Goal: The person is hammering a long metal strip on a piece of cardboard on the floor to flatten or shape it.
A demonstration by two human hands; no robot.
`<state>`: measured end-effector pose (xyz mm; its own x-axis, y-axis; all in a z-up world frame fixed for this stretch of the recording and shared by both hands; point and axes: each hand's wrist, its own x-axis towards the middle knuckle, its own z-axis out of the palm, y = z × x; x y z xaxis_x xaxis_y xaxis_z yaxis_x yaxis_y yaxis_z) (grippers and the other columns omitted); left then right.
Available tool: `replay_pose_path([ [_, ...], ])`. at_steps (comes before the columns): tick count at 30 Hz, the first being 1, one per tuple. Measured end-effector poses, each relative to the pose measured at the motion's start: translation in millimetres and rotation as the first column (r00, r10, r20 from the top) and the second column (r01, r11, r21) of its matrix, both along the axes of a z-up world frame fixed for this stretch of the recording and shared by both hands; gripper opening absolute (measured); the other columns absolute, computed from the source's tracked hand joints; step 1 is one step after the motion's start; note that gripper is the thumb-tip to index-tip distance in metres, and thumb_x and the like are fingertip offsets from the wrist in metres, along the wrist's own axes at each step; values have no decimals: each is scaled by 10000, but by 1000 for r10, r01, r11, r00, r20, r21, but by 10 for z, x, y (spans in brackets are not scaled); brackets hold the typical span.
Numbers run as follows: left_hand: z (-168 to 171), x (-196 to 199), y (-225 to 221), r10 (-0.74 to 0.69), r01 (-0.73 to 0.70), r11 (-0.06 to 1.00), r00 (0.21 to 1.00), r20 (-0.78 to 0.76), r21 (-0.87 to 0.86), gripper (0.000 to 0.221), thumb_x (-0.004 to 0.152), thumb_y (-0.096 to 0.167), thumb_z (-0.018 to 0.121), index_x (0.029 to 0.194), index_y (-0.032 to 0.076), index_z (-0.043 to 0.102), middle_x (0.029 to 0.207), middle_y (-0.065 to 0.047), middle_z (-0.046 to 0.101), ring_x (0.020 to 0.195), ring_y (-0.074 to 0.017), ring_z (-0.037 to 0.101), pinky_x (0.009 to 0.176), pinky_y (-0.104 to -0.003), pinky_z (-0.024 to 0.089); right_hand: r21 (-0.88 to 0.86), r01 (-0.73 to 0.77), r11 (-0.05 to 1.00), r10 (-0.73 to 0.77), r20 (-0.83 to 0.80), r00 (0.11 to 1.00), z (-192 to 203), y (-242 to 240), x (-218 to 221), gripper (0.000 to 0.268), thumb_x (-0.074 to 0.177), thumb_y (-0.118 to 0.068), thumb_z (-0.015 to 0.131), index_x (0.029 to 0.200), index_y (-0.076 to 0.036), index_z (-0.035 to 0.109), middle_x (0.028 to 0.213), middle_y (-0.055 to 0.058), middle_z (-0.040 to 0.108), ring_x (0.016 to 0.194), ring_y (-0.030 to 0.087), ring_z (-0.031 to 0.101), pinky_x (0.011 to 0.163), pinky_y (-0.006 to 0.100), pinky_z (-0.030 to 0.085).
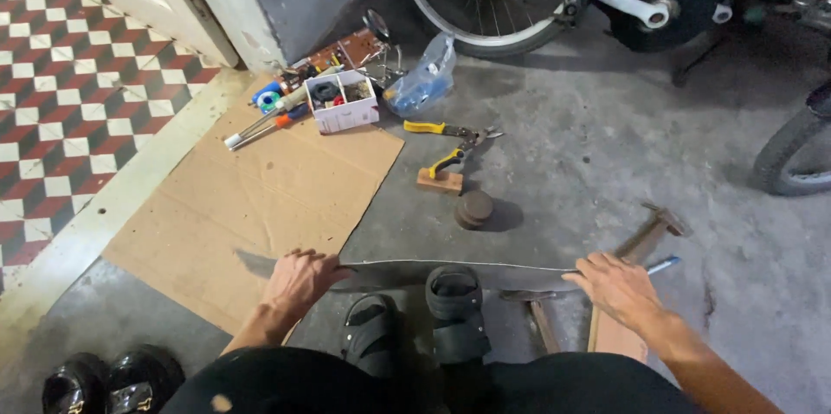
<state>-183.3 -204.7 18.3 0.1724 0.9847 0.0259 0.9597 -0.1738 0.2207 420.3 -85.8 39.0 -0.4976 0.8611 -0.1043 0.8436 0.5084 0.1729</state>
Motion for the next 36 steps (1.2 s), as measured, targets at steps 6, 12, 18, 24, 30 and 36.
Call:
replay_pose_path([
  [6, 54, 21, -61, 55, -50, 995, 997, 61, -84, 404, 980, 549, 719, 849, 167, 740, 802, 21, 823, 770, -193, 775, 775, -390, 614, 0, 72, 997, -72, -70, 995, 147, -335, -110, 382, 1004, -572, 632, 1001, -193, 678, 1000, 16, 707, 908, 211, 752, 775, 363, 601],
  [12, 126, 106, -143, 181, -181, 973, 983, -16, -141, 526, 962, 656, 708, 774, 164, 708, 734, -10, 763, 683, -214, 756, 676, -381, 598, 28, 171, 985, -168, -75, 983, 169, -502, -175, 411, 996, -583, 646, 1014, -176, 698, 966, 52, 727, 893, 249, 765, 730, 396, 615],
  [18, -5, 73, -165, 160, -164, 982, 986, -53, -95, 463, 987, 639, 655, 839, 202, 696, 822, 19, 796, 829, -186, 779, 810, -370, 613, 83, 61, 995, -54, -88, 995, 207, -649, -172, 291, 995, -471, 674, 1023, -182, 679, 934, 39, 683, 843, 229, 738, 698, 366, 604],
  [24, 9, 37, 93, 107, -117, 983, 991, -74, -140, 448, 991, 649, 606, 988, 225, 748, 983, 35, 823, 1006, -173, 783, 984, -394, 567, -45, 150, 988, -150, 3, 989, 101, -364, -267, 417, 1037, -573, 602, 1093, -178, 724, 1072, 30, 718, 969, 223, 738, 788, 365, 603],
  [30, 59, 61, 52, 170, -171, 973, 985, -22, -152, 479, 970, 641, 665, 868, 183, 757, 853, -10, 803, 881, -224, 774, 939, -422, 565, 17, 110, 994, -109, -41, 993, 25, -208, -378, 465, 1027, -581, 630, 1013, -134, 759, 1026, 69, 767, 954, 268, 767, 807, 403, 626],
  [36, -36, 49, -159, 197, -196, 978, 980, 10, -70, 377, 956, 551, 697, 848, 190, 711, 899, 7, 792, 921, -246, 776, 871, -406, 591, 102, 145, 984, -139, -65, 988, -311, -342, -375, 499, 984, -636, 638, 942, -153, 758, 944, 48, 790, 889, 301, 783, 759, 451, 614],
])
